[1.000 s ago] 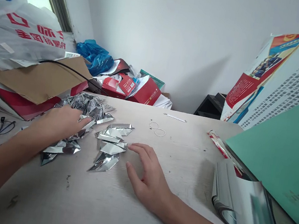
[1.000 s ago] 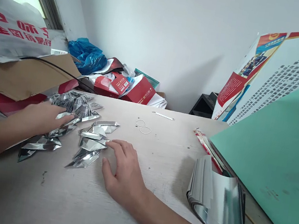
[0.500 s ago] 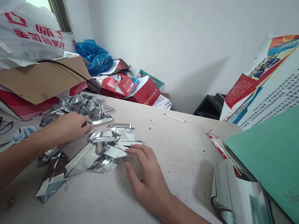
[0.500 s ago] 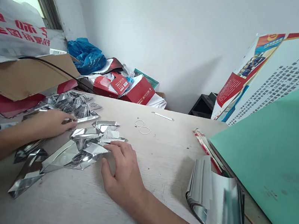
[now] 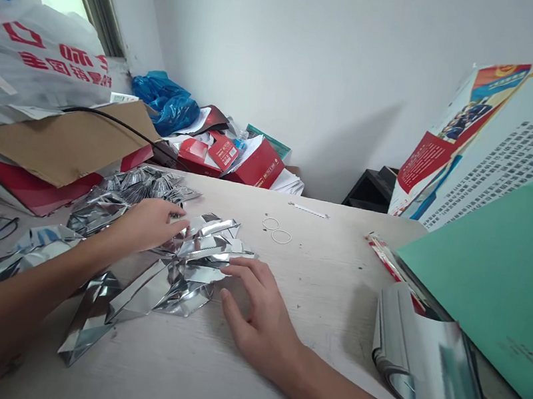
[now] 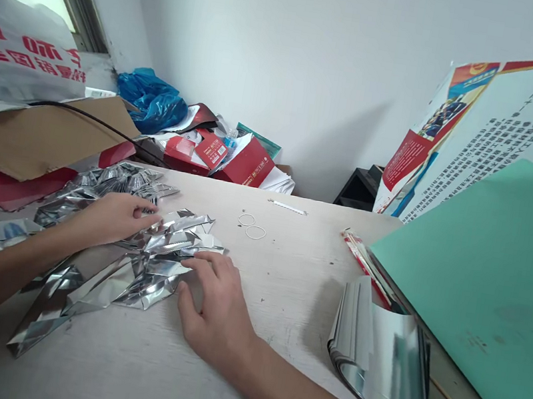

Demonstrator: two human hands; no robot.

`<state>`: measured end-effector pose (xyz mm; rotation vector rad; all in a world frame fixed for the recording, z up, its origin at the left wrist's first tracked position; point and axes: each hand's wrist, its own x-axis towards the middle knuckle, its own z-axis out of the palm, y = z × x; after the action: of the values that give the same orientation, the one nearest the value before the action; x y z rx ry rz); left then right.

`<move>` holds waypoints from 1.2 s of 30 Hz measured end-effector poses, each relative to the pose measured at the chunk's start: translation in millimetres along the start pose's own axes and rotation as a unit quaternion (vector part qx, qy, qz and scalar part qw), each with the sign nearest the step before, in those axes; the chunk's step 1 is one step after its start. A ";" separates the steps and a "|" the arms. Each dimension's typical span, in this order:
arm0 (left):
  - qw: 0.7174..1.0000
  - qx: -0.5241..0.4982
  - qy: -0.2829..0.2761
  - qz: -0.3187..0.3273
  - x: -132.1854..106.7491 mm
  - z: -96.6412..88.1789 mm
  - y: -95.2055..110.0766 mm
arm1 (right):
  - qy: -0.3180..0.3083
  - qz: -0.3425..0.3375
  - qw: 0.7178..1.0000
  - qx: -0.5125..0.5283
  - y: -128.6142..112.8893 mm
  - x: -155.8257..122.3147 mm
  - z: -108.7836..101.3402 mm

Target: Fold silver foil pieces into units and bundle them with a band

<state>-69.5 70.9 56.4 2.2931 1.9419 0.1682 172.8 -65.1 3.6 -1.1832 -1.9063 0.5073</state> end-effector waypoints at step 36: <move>0.992 -0.084 0.048 0.080 9.4 -45.0 44.7 | 0.069 0.246 0.908 0.332 9.2 12.7 -7.3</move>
<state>-32.2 74.2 108.4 2.3668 1.7099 0.4486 180.8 -50.1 7.0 -1.1722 -1.1374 1.1974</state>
